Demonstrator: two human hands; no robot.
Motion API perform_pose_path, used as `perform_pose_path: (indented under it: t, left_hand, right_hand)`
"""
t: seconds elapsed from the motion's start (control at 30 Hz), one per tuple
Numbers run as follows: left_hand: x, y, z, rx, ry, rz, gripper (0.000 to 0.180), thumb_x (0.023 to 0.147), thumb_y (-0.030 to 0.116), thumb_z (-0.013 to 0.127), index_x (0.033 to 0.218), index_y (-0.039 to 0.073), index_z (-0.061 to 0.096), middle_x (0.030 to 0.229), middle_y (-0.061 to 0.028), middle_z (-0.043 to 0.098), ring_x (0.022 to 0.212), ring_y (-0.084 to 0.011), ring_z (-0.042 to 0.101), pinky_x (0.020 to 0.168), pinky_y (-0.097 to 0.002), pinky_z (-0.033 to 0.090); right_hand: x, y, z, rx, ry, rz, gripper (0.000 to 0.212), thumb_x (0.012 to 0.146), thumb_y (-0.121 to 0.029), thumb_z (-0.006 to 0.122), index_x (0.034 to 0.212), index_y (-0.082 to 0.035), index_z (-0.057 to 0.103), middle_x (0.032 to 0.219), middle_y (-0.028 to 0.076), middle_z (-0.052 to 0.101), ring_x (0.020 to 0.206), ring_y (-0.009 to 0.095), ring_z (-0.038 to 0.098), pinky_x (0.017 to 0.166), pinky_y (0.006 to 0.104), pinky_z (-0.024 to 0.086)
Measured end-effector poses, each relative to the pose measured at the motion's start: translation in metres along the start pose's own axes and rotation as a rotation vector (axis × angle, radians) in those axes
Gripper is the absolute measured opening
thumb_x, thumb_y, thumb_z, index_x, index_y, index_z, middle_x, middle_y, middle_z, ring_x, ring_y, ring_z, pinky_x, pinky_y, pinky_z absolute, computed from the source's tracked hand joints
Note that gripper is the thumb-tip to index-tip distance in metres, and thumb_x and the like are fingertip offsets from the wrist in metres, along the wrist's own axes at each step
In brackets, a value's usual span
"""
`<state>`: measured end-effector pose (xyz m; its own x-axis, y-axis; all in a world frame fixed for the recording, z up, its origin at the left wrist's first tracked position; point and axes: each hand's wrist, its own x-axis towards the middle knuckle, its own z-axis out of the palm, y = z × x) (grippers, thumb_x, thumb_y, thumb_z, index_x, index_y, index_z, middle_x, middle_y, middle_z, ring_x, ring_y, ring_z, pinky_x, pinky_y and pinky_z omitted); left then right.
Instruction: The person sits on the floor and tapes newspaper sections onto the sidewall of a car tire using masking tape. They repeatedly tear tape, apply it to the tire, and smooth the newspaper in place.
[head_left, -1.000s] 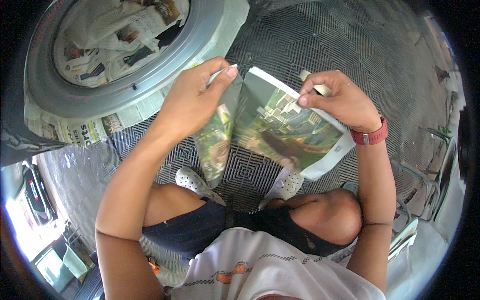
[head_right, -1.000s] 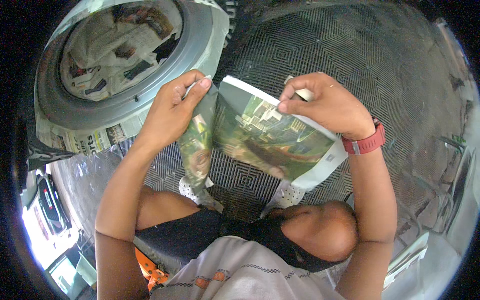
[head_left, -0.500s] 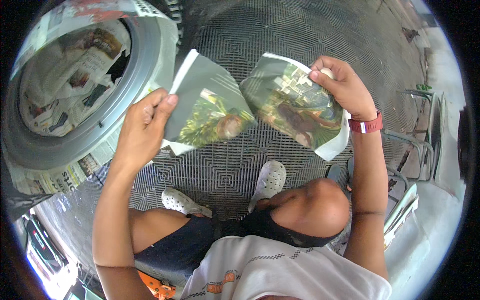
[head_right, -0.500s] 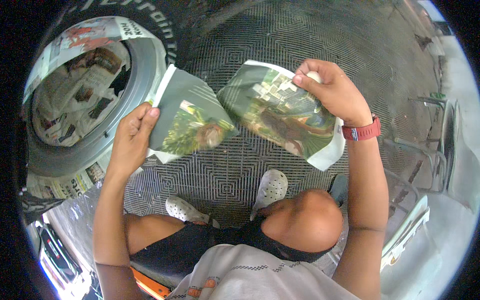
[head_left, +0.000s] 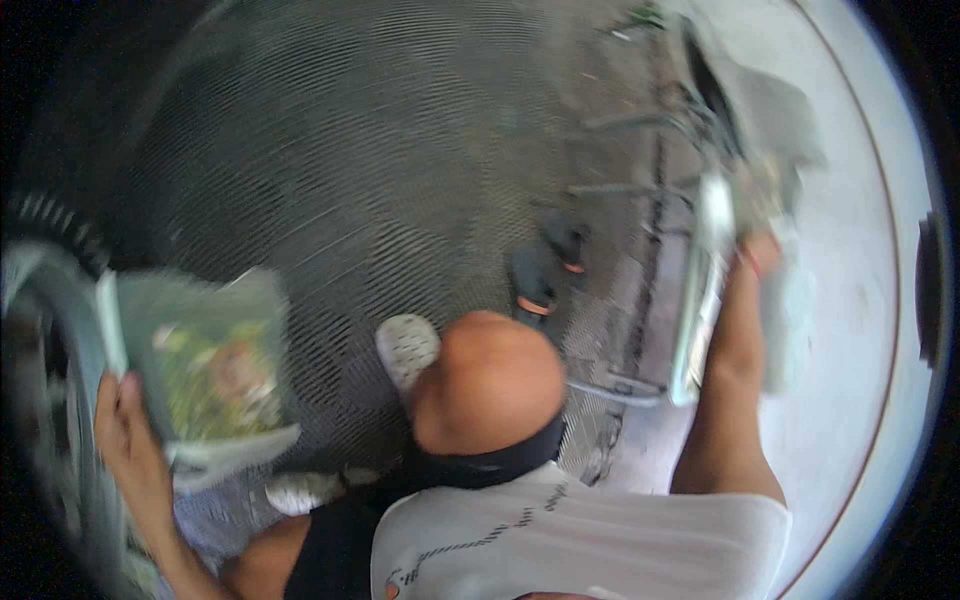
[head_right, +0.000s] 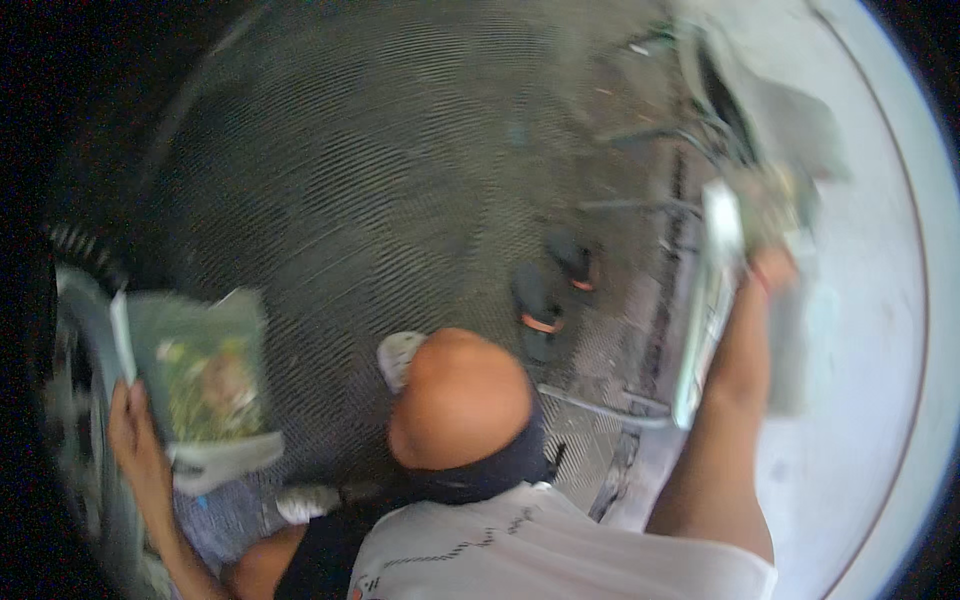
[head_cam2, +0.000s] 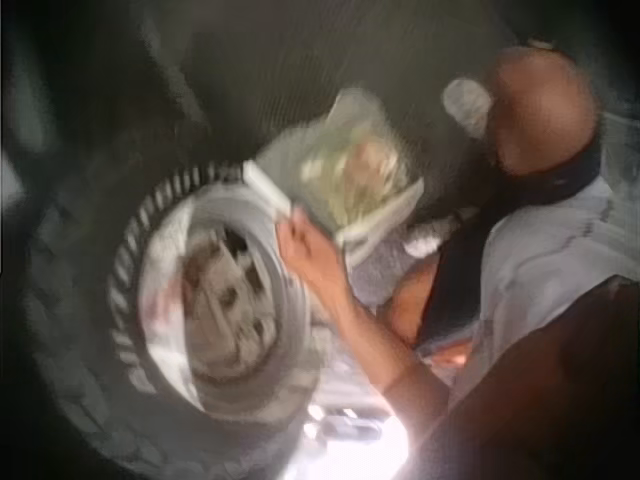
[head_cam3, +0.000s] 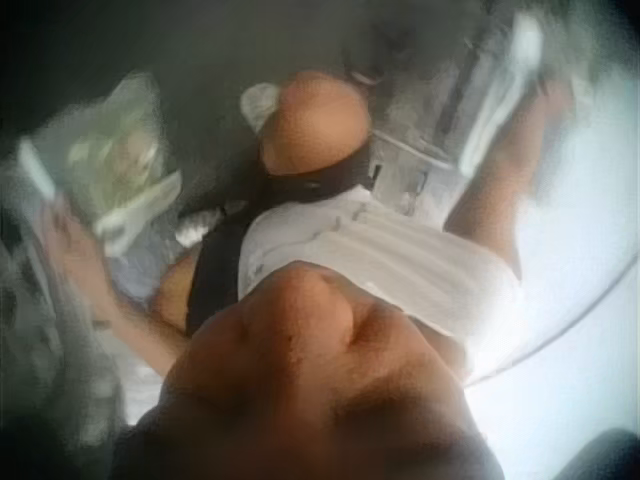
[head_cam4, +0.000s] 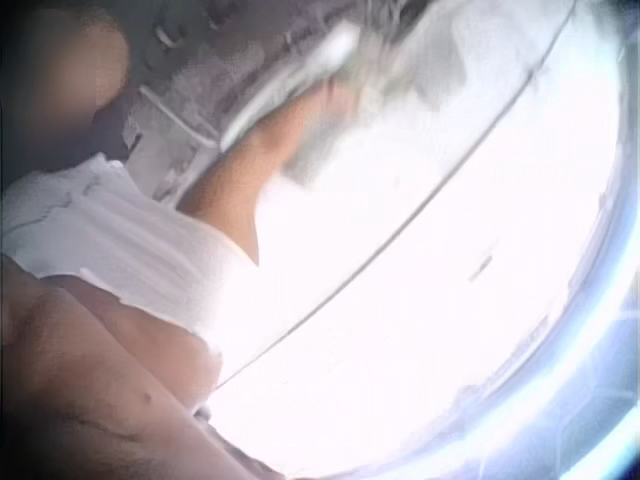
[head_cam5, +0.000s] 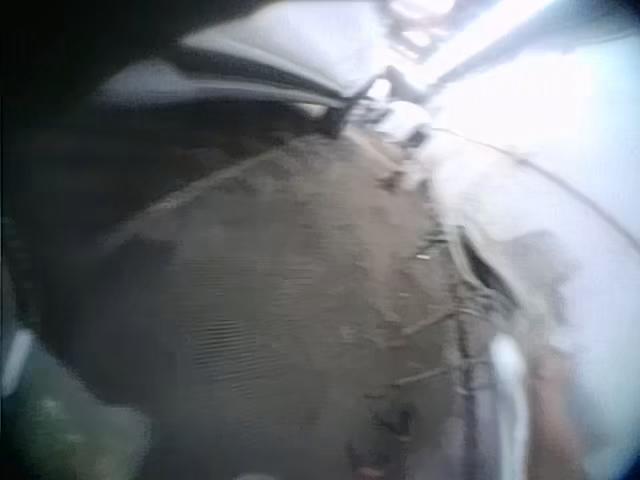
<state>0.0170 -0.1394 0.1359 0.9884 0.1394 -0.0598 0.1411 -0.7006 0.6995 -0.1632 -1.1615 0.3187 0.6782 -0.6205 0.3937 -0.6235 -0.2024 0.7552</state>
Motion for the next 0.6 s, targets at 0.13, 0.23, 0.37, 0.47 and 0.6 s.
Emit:
perform_pose_path:
  t: [0.13,0.23,0.37,0.47,0.6]
  left_hand:
    - [0.012,0.087,-0.010,-0.124,-0.203,-0.077,0.023,0.111,0.023,0.067,0.101,0.003,0.068,0.072,0.0020,0.051,0.068,-0.0079,0.044,0.059,-0.0295,0.035]
    - [0.008,0.091,-0.031,0.067,-0.246,0.032,0.025,0.108,0.031,0.069,0.102,0.006,0.070,0.067,-0.0148,0.059,0.061,-0.0268,0.054,0.059,-0.0406,0.044]
    - [-0.008,0.093,-0.037,0.242,-0.242,0.202,0.033,0.106,0.041,0.067,0.101,0.009,0.069,0.070,-0.0194,0.066,0.069,-0.0428,0.067,0.062,-0.0515,0.050]
    - [-0.013,0.091,-0.032,0.352,-0.212,0.347,0.034,0.104,0.041,0.070,0.095,0.008,0.069,0.067,-0.0158,0.064,0.065,-0.0403,0.066,0.061,-0.0477,0.048]
    - [-0.026,0.096,-0.036,0.569,-0.184,0.415,0.035,0.103,0.047,0.068,0.100,0.012,0.070,0.069,-0.0139,0.068,0.068,-0.0398,0.069,0.063,-0.0502,0.051]
  right_hand:
    - [-0.072,0.022,0.055,0.489,-0.347,0.511,0.034,0.107,-0.026,0.060,0.126,-0.003,0.075,0.122,0.012,0.077,0.110,0.026,0.073,0.099,0.0433,0.055]
    - [-0.037,-0.015,0.027,0.597,-0.199,0.479,0.035,0.109,-0.022,0.057,0.134,-0.001,0.071,0.132,0.014,0.073,0.119,0.026,0.070,0.106,0.0422,0.052]
    - [0.020,-0.148,-0.090,1.196,0.189,-0.132,0.039,0.112,-0.017,0.055,0.145,0.001,0.065,0.144,0.017,0.068,0.130,0.026,0.066,0.116,0.0409,0.048]
    - [-0.058,-0.261,-0.321,1.484,0.333,-0.695,0.043,0.110,-0.017,0.060,0.150,-0.002,0.063,0.152,0.016,0.065,0.139,0.027,0.062,0.121,0.0411,0.045]
    - [-0.239,-0.380,-0.566,1.669,0.340,-1.703,0.071,0.086,-0.034,0.088,0.149,-0.013,0.064,0.158,0.013,0.061,0.150,0.034,0.053,0.125,0.0493,0.040]
